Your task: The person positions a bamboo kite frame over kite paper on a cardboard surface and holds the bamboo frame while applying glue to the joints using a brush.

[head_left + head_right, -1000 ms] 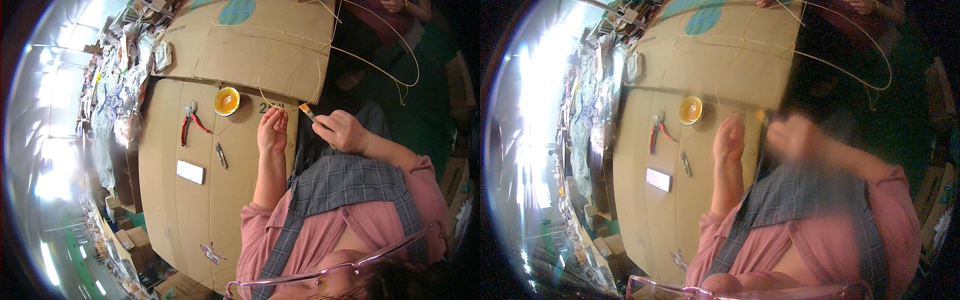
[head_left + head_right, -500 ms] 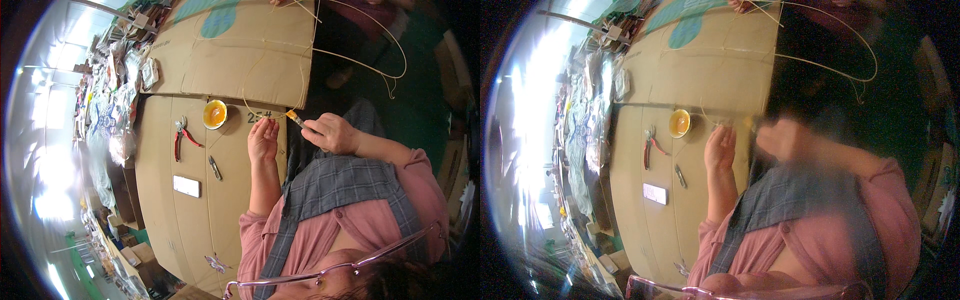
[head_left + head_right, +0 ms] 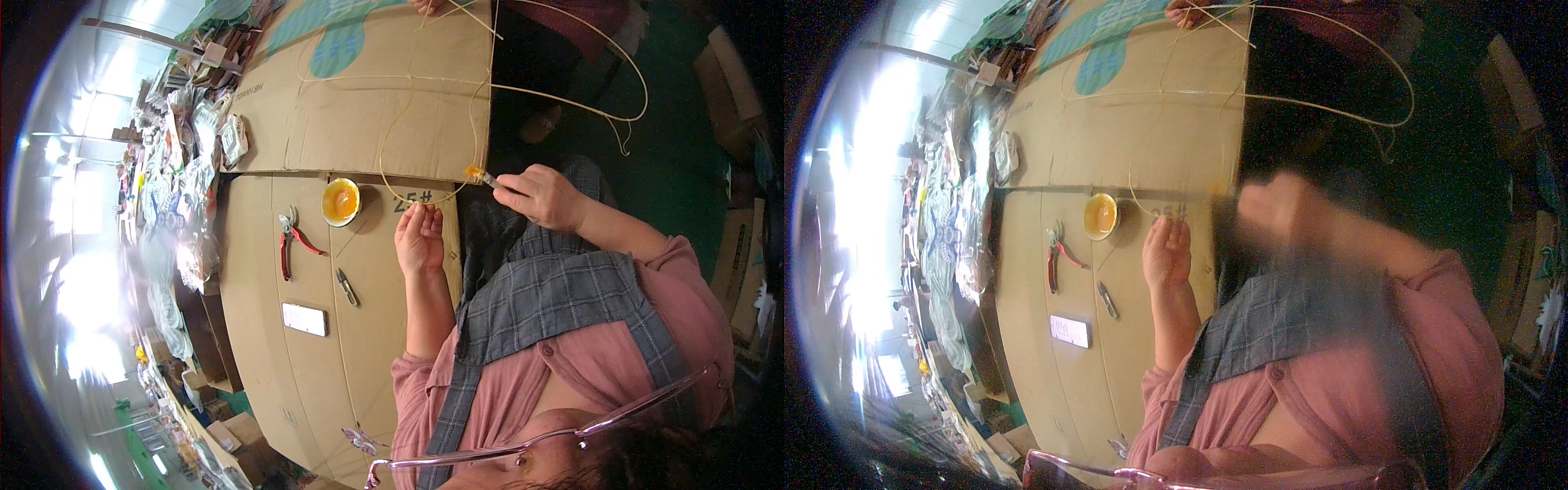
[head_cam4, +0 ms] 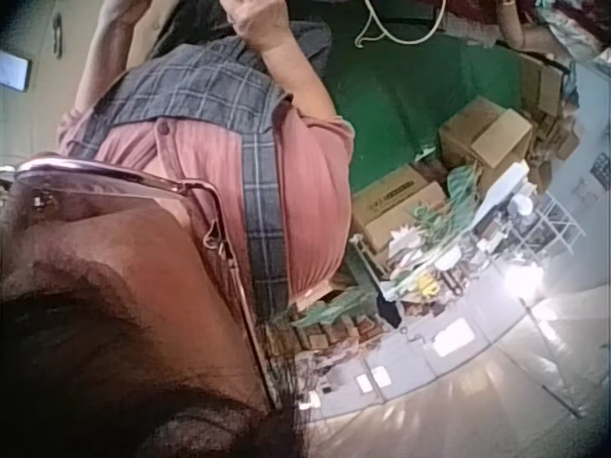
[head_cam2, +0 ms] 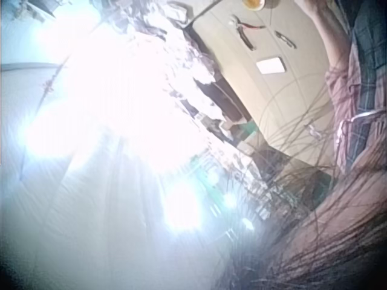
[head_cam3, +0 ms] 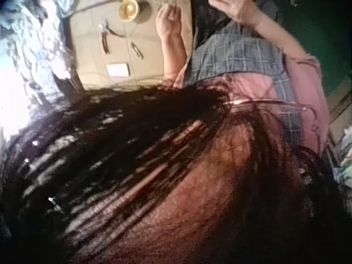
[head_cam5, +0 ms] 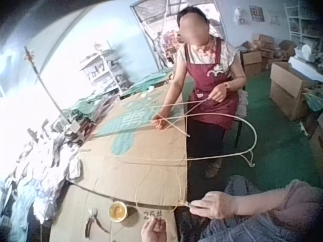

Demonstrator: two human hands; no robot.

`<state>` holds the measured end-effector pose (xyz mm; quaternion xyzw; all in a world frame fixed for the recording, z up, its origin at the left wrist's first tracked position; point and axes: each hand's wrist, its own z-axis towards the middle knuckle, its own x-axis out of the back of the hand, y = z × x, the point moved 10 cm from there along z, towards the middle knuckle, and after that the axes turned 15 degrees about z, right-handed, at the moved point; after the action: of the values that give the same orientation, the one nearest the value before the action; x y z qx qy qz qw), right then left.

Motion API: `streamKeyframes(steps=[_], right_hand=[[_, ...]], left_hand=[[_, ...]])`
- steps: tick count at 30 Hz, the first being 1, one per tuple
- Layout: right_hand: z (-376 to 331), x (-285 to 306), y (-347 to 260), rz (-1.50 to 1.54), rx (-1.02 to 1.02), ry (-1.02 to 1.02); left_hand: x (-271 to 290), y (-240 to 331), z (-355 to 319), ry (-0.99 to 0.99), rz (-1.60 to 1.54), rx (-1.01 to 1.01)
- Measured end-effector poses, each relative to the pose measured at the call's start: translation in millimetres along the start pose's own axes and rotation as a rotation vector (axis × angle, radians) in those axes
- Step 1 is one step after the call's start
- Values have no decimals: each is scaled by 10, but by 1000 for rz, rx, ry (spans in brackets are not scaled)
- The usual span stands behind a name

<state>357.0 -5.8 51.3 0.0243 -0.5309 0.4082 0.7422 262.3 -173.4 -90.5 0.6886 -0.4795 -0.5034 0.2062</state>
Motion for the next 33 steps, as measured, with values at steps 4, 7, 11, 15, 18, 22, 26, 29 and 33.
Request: streamKeyframes(steps=[4,7,11,15,18,22,26,29,33], right_hand=[[-5,127,177,-44,-80,74],[-283,219,644,799,-419,591],[-519,-466,1100,1579,-869,742],[-575,-497,1335,1711,-923,873],[-572,-505,1473,1702,-919,873],[-610,-494,1646,1684,-942,934],[-522,-412,1665,1657,-895,910],[-563,-282,1686,1503,-917,969],[-423,-99,1576,1581,-769,888]], left_hand=[[16,-21,10,0,-11,3],[26,-18,7,10,-13,-1],[-11,-58,80,-128,-61,-15],[-16,-79,91,-150,-84,-12],[-63,-55,85,-179,-79,-25],[36,-86,77,-62,-34,4],[-11,-69,86,-155,-54,-32],[-18,-71,63,-107,-32,-28],[-28,-53,62,-119,-52,-35]])
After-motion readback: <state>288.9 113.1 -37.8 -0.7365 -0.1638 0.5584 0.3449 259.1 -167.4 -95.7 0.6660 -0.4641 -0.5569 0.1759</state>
